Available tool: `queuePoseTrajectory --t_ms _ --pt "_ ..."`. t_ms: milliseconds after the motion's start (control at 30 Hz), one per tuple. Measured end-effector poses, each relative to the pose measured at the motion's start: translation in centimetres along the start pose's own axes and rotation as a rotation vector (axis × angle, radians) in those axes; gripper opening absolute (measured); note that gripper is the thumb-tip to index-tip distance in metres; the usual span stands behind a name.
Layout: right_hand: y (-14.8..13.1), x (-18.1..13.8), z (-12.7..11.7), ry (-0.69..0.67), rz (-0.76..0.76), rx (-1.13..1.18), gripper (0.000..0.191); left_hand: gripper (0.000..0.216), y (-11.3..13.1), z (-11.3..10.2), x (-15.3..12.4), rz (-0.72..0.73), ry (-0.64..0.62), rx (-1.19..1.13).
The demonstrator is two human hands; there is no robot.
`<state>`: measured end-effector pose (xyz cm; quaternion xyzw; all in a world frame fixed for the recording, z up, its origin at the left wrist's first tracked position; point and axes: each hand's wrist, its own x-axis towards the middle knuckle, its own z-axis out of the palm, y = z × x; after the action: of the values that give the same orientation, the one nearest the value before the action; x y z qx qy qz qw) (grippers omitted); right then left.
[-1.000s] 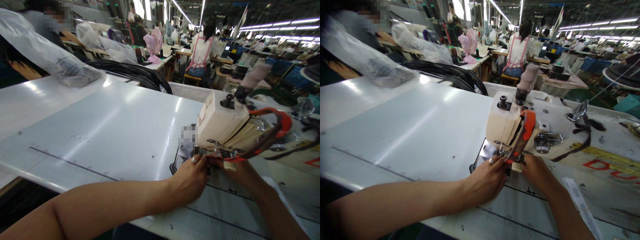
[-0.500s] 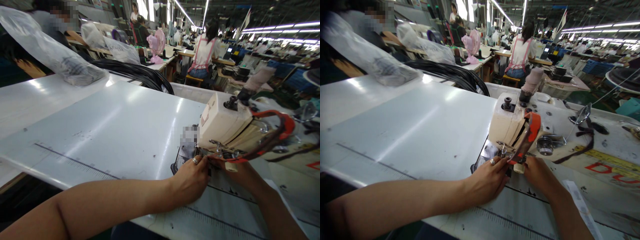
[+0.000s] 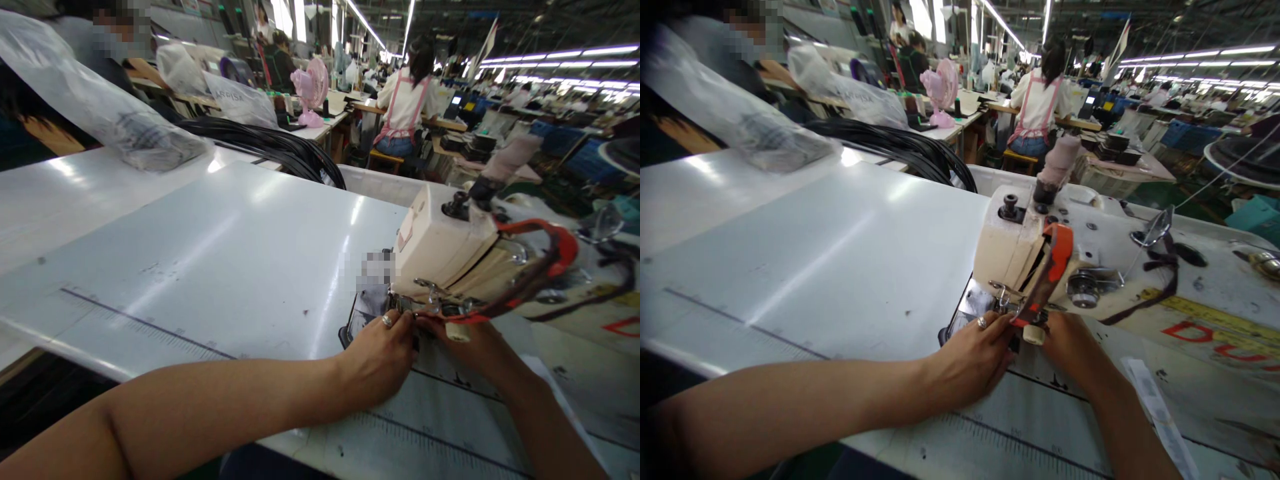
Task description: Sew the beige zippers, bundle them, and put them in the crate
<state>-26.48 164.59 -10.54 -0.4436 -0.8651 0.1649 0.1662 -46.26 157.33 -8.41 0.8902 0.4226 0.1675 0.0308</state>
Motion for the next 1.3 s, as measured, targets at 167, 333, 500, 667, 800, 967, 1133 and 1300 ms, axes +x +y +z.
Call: queuePoseTrajectory --t_ms 167,333,500,667,800,967,1133,1300 --pt "-0.03 0.01 -0.1 0.016 -0.056 0.01 0.017 0.029 0.09 -0.14 0.1 0.032 -0.01 0.02" --pt "0.15 0.16 -0.1 0.013 -0.094 0.061 0.018 0.03 0.05 -0.12 0.1 0.028 0.001 0.036" --pt "0.23 0.12 -0.08 0.008 -0.089 0.05 0.019 0.028 0.08 -0.17 0.09 0.02 -0.007 0.026" --pt "0.01 -0.05 -0.1 0.037 -0.049 0.031 0.017 0.028 0.18 -0.29 0.07 0.005 -0.002 0.02" --pt "-0.16 -0.16 -0.05 0.01 -0.028 0.047 0.019 0.028 0.05 -0.22 0.03 -0.003 -0.007 -0.012" --pt "-0.23 -0.19 0.03 0.008 -0.023 0.052 0.02 0.024 -0.08 -0.15 0.06 0.018 -0.018 -0.009" --pt "-0.23 -0.21 -0.08 0.064 -0.025 0.041 0.018 0.024 -0.01 -0.32 0.12 0.01 -0.011 -0.009" --pt "-0.03 -0.22 0.09 0.008 -0.071 0.075 0.021 0.024 0.02 -0.44 0.14 0.008 -0.02 -0.006"
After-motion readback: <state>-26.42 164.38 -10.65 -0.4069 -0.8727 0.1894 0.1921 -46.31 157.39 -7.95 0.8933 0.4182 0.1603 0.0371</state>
